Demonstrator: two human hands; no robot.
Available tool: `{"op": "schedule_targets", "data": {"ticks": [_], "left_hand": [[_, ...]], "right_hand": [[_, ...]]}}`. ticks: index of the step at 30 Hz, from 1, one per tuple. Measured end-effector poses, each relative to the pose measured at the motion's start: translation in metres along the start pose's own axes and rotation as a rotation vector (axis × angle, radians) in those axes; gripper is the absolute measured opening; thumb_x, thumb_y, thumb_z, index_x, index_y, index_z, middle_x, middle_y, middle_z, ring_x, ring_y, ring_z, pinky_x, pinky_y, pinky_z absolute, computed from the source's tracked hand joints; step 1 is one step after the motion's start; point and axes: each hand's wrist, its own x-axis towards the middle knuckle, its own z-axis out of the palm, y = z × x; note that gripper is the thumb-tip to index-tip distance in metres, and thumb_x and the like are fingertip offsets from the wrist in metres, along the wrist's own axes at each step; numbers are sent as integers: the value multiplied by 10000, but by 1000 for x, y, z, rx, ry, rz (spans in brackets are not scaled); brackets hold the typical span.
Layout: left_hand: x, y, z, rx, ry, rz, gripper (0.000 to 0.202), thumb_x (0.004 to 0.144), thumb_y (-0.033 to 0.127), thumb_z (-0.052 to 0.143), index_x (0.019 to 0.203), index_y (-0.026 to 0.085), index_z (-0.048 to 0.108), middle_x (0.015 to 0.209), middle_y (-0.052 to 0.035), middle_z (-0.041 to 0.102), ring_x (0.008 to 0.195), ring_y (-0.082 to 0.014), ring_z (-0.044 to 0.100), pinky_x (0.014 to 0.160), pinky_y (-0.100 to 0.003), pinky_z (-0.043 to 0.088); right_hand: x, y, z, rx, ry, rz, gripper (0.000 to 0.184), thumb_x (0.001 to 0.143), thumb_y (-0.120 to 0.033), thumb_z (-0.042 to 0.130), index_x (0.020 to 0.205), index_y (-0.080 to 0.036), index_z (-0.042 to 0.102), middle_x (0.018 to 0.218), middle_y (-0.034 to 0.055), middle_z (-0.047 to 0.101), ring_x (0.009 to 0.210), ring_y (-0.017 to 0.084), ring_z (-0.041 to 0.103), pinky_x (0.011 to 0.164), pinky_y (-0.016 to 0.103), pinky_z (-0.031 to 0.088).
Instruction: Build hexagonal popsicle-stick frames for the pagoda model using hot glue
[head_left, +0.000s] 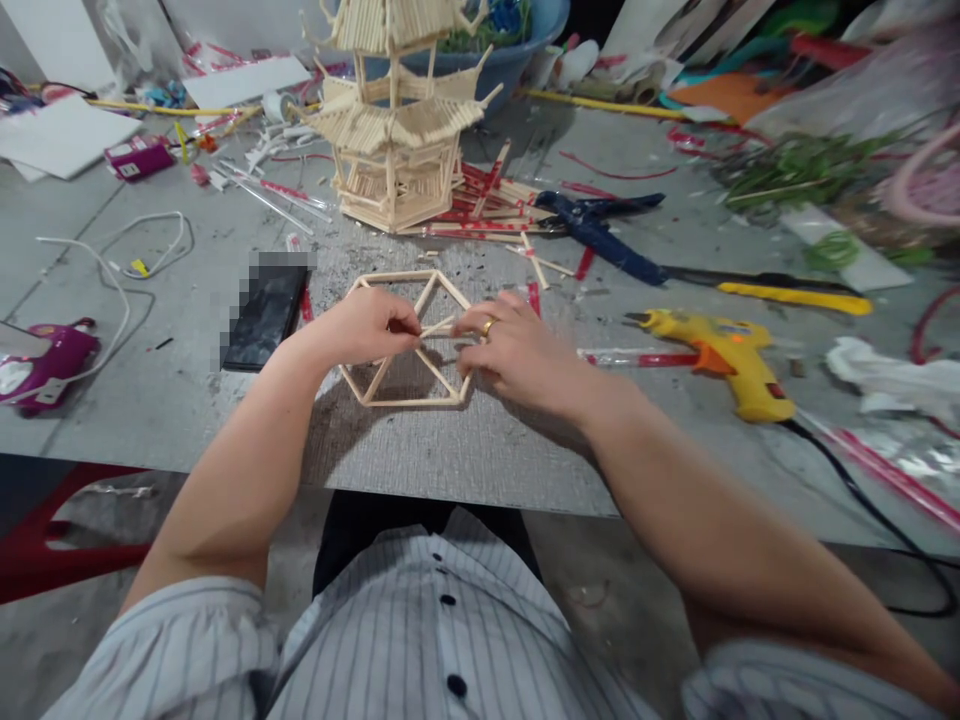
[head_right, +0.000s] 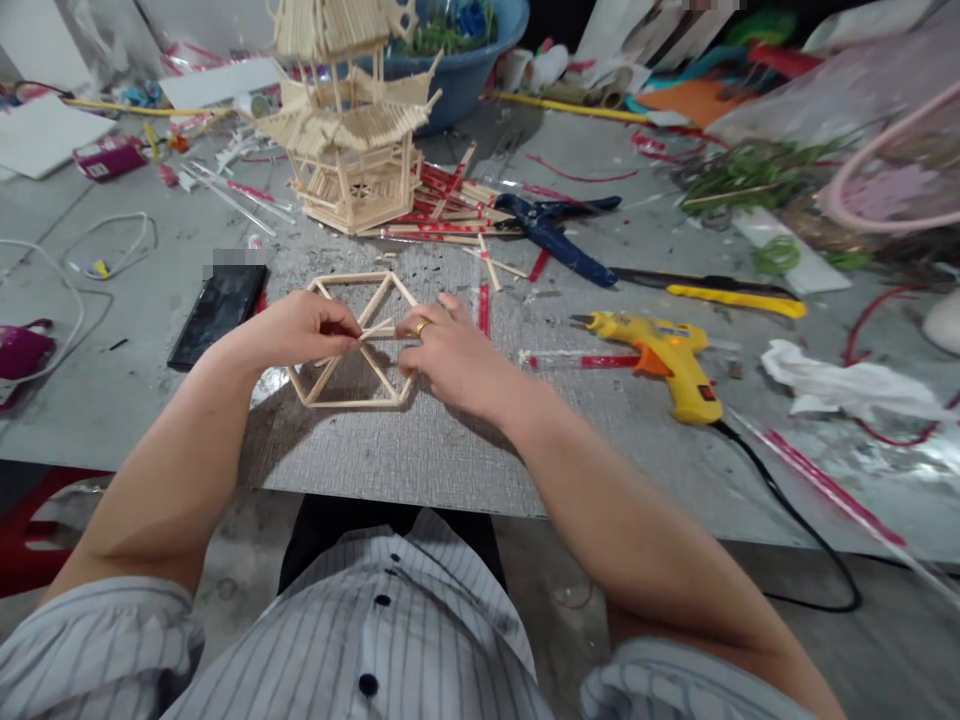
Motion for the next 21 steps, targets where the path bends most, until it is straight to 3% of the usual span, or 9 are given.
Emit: {"op": "schedule_targets", "data": {"ticks": [6, 11, 21], "left_hand": [[-1, 11, 1, 1, -195, -11, 185, 763, 249, 623, 845, 177, 771, 715, 18, 711, 625, -88, 570, 650, -223, 395], [-2, 22, 7, 0, -294, -1, 198, 778, 236, 601, 822, 186, 787, 658, 19, 699, 593, -94, 561, 619, -228, 381], [-2, 21, 13, 88, -315, -22, 150, 754, 245, 632, 650, 198, 730, 590, 18, 662, 531, -103, 514, 569, -250, 335]], "right_hand": [[1, 15, 13, -30, 125, 122, 269, 850, -115, 518, 790, -242, 747, 1219, 101, 679, 1181, 320, 523, 996, 560, 361], [1, 18, 15, 39, 108, 145, 313, 863, -104, 471, 857, -250, 747, 1167, 97, 693, 1159, 307, 539, 974, 535, 383], [1, 15, 18, 81, 142, 165, 311, 859, -107, 433, 823, -230, 716, 1130, 112, 706, 1110, 327, 577, 939, 541, 376]]}}
